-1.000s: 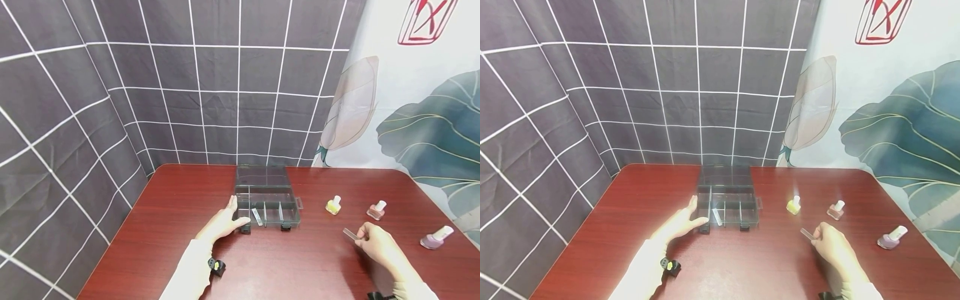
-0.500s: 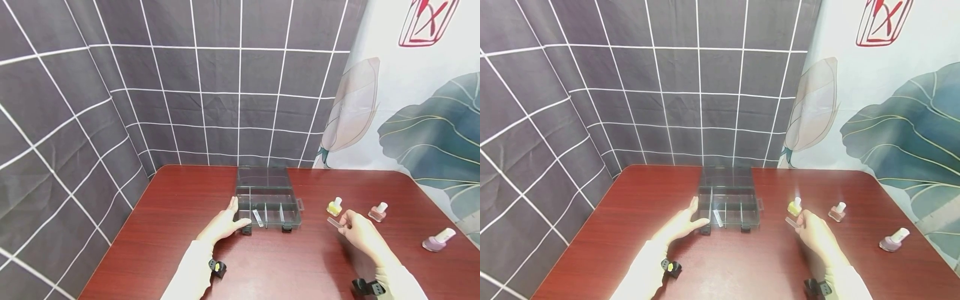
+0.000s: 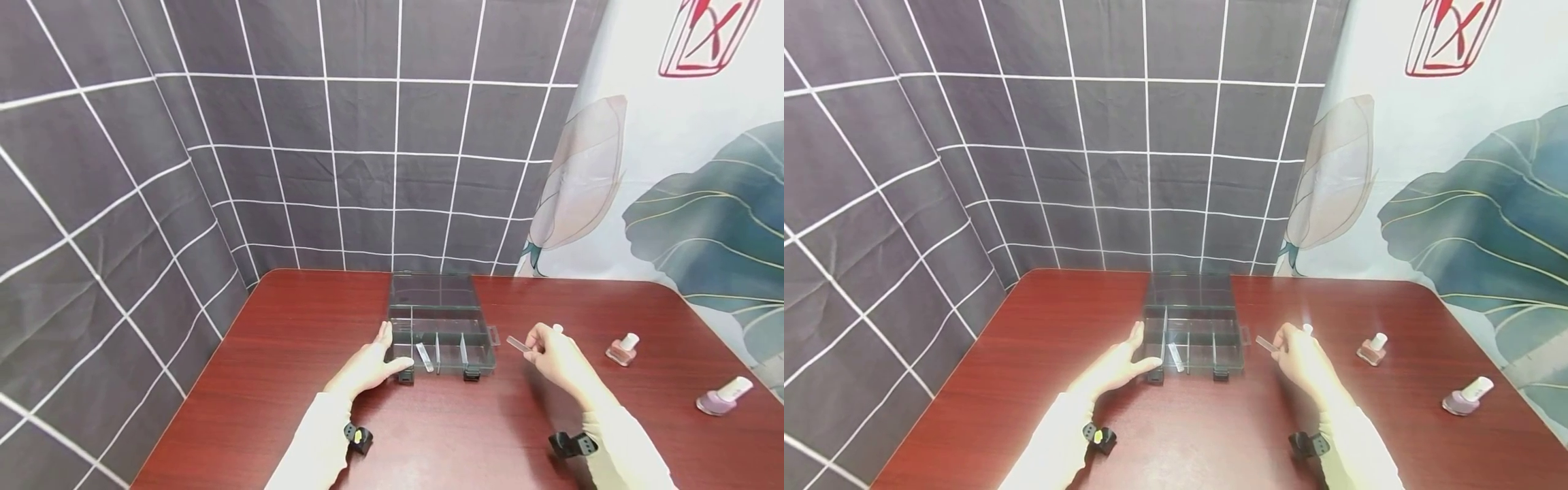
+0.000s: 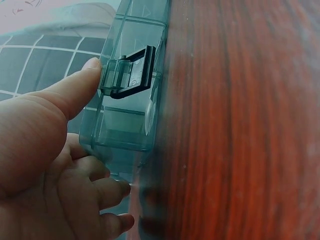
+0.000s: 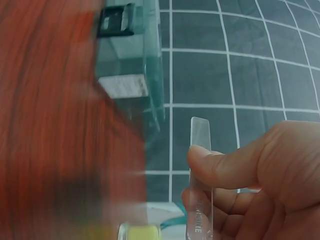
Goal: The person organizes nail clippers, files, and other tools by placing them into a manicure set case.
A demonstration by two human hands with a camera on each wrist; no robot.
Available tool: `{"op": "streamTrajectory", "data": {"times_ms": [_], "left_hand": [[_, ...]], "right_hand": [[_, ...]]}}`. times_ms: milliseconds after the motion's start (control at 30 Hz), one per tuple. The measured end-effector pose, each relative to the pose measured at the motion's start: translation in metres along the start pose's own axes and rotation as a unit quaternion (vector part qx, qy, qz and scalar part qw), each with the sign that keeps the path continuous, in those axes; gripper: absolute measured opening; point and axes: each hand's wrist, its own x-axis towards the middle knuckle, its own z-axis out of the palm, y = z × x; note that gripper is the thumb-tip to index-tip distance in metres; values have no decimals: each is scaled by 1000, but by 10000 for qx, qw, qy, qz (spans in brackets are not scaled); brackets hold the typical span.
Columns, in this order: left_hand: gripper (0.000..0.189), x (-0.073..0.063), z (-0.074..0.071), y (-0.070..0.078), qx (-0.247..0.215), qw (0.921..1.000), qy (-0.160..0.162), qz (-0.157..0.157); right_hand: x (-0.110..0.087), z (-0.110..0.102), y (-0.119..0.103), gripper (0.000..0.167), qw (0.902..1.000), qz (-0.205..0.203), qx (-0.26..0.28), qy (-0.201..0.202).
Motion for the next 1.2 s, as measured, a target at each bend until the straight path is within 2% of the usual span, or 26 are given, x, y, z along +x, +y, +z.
{"op": "streamTrajectory", "data": {"times_ms": [233,500,833,1033,1200], "left_hand": [[88,2,0,0,72,9999,59,69],[89,0,6,-4,-21,10000,38,-79],[88,1,6,-6,26,10000,70,-53],[87,1,5,-5,103,9999,41,-53],[87,2,4,-4,124,9999,59,-36]], "right_hand": [[22,5,-15,18,9996,-182,140,146],[36,16,-29,15,9995,227,182,-75],[59,41,-35,17,9983,-407,366,209],[72,56,-40,18,9968,-719,358,7],[78,65,-44,18,9965,-793,216,-147]]}}
